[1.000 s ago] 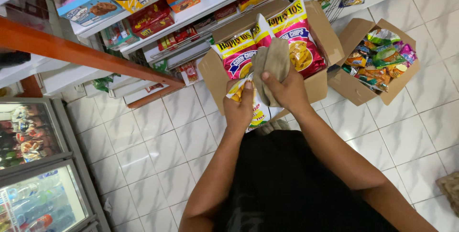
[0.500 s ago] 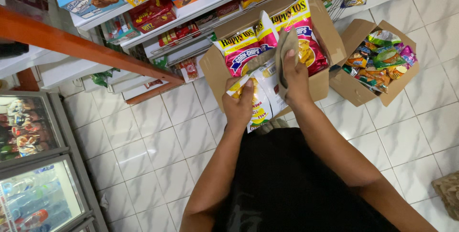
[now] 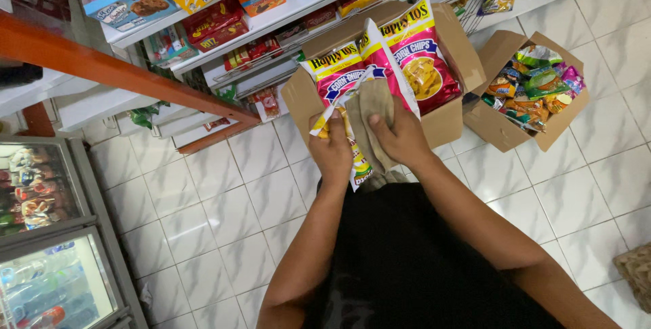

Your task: The person wipes the surface of several snack bags with a cloth, then places them on a shelf. The person handles multiple snack bags one at a time, wiping each with a cloth before arranging them on the shelf.

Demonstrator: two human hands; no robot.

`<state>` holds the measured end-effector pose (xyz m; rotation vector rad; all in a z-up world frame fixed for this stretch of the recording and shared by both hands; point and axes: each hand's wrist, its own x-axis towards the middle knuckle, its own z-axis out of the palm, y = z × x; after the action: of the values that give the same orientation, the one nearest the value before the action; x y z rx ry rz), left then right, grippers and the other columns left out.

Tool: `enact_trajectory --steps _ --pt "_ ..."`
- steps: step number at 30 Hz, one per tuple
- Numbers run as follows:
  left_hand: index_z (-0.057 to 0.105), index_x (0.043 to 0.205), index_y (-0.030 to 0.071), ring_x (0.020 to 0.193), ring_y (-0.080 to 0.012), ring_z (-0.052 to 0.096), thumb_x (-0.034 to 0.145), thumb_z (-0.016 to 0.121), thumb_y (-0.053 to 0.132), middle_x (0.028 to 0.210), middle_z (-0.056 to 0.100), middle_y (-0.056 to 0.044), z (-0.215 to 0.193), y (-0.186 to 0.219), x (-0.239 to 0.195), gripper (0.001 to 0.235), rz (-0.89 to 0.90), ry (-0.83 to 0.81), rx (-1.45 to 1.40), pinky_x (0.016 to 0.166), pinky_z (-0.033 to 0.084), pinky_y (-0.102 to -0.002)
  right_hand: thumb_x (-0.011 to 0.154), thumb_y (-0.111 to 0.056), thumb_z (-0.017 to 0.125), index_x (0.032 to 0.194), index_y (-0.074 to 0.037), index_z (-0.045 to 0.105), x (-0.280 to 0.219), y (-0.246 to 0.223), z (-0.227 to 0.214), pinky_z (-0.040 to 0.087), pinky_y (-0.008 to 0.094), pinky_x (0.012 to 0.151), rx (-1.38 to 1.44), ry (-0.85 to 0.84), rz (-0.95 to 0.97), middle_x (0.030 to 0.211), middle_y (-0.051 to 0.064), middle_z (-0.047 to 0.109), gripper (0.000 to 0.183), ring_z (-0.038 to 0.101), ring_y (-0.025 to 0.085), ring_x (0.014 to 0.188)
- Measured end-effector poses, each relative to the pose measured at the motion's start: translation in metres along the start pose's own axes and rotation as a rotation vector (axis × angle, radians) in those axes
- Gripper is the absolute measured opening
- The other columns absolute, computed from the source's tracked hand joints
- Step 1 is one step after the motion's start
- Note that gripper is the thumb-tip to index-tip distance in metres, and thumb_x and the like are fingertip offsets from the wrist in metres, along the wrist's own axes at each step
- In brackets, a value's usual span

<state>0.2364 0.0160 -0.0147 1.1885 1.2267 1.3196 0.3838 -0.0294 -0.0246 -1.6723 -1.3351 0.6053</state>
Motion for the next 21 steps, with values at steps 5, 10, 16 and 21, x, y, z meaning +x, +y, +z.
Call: enact_trajectory --steps 5,10,16,21 --pt "0.063 0.102 -0.001 0.077 -0.0113 0.058 0.105 0.061 0.024 0.088 0.065 -0.005 -0.008 -0.007 -0.001 0.025 -0.157 0.007 -0.098 0.071 0.05 -0.029 0.107 -0.036 0.058 0.121 0.001 0.066 0.005 -0.005 0.005 0.056 0.04 0.078 0.007 0.166 0.038 0.094 0.018 0.074 0.041 0.073 0.032 0.089" --pt "0.064 0.108 -0.002 0.083 -0.0102 0.059 0.103 0.062 0.022 0.096 0.067 -0.006 -0.004 -0.016 -0.009 0.025 -0.114 -0.047 -0.157 0.077 0.051 -0.027 0.111 -0.044 0.054 0.11 0.003 0.073 0.014 0.024 0.003 0.045 0.038 0.066 0.348 0.277 0.467 0.081 0.013 0.065 0.051 0.056 0.019 0.071" --pt "0.063 0.114 -0.003 0.089 -0.018 0.067 0.102 0.06 0.024 0.104 0.07 -0.011 -0.014 -0.026 0.005 0.031 -0.315 0.091 -0.564 0.079 0.055 -0.034 0.102 -0.048 0.056 0.131 -0.002 0.06 0.015 0.059 -0.027 0.056 0.032 0.09 0.814 0.265 0.38 0.119 0.007 0.07 0.054 0.068 0.016 0.104" --pt "0.061 0.121 -0.003 0.103 -0.0239 0.07 0.102 0.057 0.028 0.116 0.069 -0.014 -0.019 -0.025 0.017 0.036 -0.344 0.154 -0.727 0.09 0.056 -0.04 0.104 -0.047 0.057 0.143 0.0 0.051 -0.002 0.062 -0.018 0.051 0.034 0.104 0.888 0.096 0.349 0.134 0.01 0.062 0.062 0.06 0.019 0.121"
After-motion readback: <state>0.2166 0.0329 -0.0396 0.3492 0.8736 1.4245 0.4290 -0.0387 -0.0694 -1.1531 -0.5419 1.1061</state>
